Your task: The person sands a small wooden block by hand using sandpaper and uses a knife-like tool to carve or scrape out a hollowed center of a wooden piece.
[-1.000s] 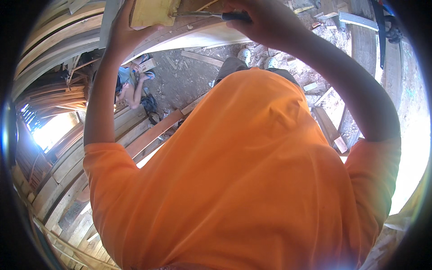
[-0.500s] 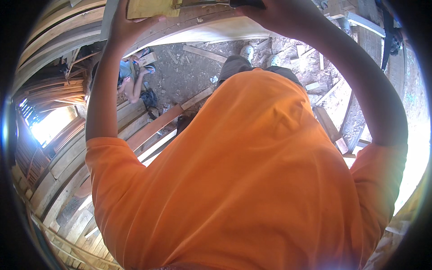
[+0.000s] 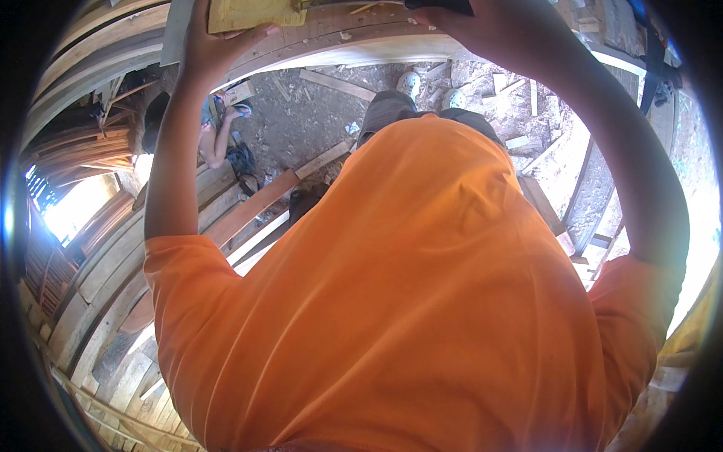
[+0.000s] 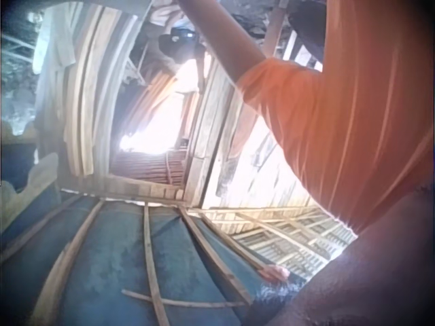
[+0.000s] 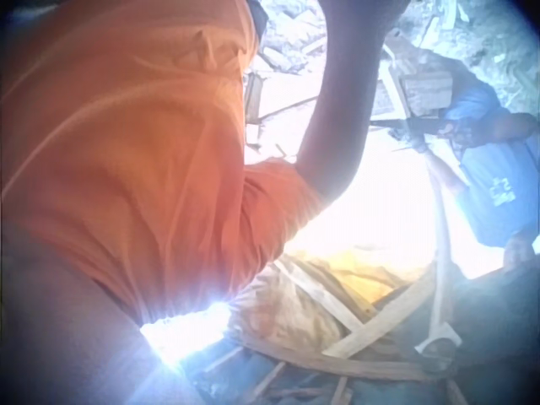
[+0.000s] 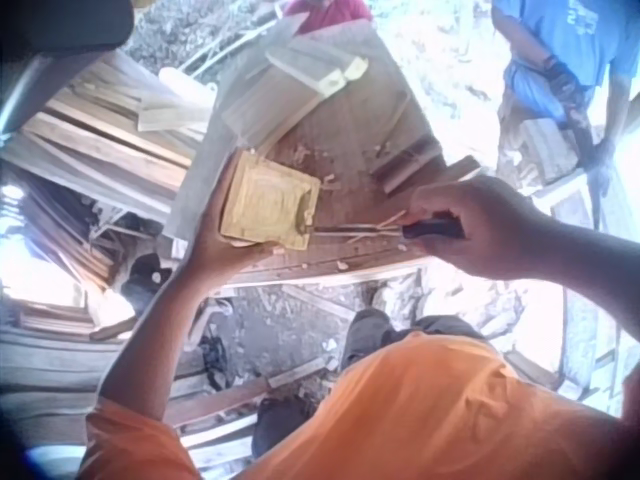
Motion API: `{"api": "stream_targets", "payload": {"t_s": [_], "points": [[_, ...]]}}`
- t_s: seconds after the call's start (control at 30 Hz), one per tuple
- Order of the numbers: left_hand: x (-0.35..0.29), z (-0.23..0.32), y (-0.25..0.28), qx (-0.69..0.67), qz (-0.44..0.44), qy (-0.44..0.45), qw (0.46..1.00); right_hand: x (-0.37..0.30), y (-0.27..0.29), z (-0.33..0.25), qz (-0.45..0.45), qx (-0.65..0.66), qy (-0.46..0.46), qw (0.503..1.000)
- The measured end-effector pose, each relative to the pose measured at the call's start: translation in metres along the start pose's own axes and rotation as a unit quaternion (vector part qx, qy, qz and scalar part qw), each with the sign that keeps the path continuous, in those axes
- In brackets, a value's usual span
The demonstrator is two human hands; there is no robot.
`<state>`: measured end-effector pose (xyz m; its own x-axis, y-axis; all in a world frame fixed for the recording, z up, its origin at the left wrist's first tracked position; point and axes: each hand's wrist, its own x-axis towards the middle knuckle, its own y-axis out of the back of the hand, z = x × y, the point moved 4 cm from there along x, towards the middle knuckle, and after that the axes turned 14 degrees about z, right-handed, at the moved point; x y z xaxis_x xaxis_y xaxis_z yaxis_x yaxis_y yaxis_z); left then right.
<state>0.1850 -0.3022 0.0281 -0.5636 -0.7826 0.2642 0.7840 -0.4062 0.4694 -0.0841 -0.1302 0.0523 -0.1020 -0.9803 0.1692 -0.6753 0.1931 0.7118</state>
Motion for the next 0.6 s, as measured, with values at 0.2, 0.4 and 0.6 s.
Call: {"api": "stream_targets", "payload": {"t_s": [0.2,0.4,0.6], "points": [[-0.003,-0.002,-0.001,-0.026,0.009,0.006,1.000,0.005,-0.001,0.006,-0.014,0.013,0.009,1.000],[-0.003,-0.003,-0.002,-0.040,0.014,0.018,0.999,0.003,0.002,-0.009,-0.006,-0.032,0.026,0.999],[-0.009,-0.015,0.001,-0.054,0.037,0.060,0.996,0.006,-0.008,0.007,-0.008,-0.003,0.024,1.000]]}}
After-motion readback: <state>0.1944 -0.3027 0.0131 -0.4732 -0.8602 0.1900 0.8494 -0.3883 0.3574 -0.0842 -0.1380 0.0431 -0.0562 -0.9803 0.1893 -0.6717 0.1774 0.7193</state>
